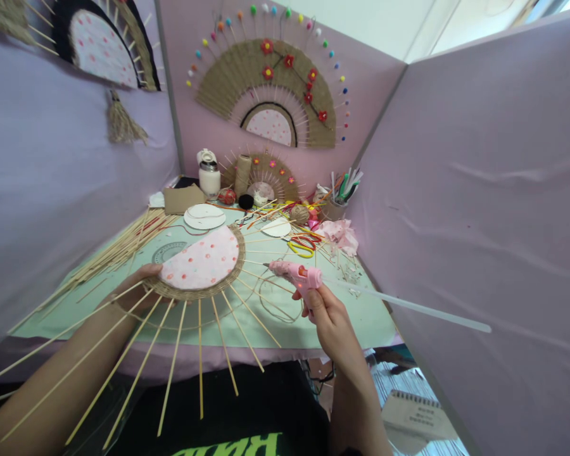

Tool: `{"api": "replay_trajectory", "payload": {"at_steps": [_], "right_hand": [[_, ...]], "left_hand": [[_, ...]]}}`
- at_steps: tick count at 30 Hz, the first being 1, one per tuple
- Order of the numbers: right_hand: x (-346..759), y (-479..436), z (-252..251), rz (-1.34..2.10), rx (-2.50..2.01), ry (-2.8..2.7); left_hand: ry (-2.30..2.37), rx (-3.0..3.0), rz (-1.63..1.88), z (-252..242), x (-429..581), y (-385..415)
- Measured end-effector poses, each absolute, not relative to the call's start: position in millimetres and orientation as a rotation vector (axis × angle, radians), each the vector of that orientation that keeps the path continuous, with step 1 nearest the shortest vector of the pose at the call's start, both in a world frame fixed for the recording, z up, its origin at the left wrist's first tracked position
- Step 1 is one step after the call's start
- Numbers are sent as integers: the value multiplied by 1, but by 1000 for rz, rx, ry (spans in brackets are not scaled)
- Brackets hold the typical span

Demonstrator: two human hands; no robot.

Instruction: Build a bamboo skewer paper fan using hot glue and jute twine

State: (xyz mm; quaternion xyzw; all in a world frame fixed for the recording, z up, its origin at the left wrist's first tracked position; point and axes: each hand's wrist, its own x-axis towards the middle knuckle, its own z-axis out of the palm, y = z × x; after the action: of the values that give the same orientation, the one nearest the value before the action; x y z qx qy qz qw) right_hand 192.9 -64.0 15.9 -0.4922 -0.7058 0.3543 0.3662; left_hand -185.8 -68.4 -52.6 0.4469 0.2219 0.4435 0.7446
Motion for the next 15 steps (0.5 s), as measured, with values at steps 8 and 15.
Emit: {"api": "replay_trajectory", "payload": {"at_steps": [8, 15], "right_hand": [[193, -64, 16, 903, -1265, -1815], [193, -65, 17, 900, -1270, -1814]], "left_hand": [[389, 876, 888, -55, -187, -68], [445, 858, 892, -52, -186, -69]]}}
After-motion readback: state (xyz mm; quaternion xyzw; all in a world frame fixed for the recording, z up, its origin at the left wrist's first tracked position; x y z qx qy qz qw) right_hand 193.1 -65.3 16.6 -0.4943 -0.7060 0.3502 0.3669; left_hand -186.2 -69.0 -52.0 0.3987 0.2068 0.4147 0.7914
